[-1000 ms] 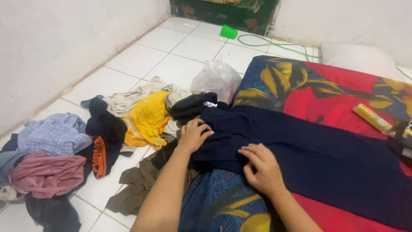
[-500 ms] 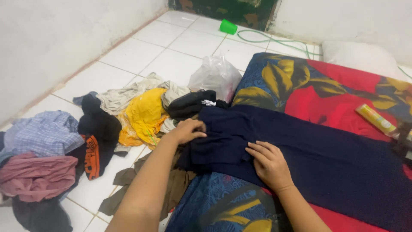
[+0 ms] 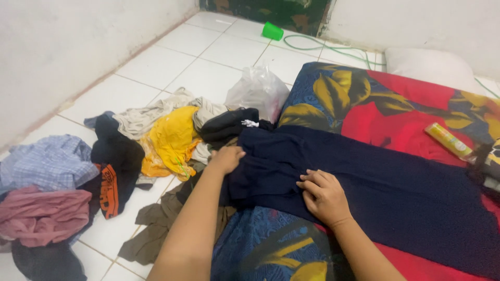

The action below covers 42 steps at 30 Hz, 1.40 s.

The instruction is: Folding a navy blue t-shirt with a white and red logo on a bed.

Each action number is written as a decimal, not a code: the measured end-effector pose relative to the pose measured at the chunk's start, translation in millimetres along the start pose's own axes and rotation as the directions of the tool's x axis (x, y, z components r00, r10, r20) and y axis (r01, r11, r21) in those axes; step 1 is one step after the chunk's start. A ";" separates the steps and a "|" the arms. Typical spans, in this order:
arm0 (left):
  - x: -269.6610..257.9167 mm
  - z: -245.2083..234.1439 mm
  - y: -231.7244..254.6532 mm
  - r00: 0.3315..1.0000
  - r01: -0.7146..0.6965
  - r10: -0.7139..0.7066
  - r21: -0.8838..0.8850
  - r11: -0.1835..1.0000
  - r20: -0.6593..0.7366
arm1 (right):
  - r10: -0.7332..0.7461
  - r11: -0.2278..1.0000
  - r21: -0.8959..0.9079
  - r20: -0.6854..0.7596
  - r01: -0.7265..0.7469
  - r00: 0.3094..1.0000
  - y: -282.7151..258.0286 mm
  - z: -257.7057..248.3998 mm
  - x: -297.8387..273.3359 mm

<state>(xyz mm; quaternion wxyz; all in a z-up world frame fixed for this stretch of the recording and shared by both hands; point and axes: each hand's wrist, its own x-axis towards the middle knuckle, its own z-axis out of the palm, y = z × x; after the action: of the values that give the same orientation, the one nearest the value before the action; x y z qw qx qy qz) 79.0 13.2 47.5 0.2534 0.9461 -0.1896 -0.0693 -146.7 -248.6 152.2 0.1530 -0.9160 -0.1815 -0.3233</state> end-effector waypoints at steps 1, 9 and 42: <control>-10.4 -14.8 17.5 0.996 -0.084 0.083 -0.025 0.996 -0.015 | 0.076 0.996 0.054 0.008 -0.076 0.997 2.6 1.2 1.0; -39.7 -42.0 82.3 0.888 -0.453 0.457 -0.245 0.857 -0.042 | 0.433 0.866 0.145 0.263 -0.479 0.862 11.9 -3.4 50.0; -106.5 -0.3 125.9 0.969 -0.164 0.150 -0.060 0.985 -0.196 | -0.041 0.996 0.088 0.412 0.005 0.910 -15.7 -37.3 18.3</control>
<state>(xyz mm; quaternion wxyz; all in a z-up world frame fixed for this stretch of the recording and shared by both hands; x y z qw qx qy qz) -59.5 -45.4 115.1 0.3108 0.9201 -0.2360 0.0350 -160.2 -245.1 194.3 0.1462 -0.9541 -0.2342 -0.1161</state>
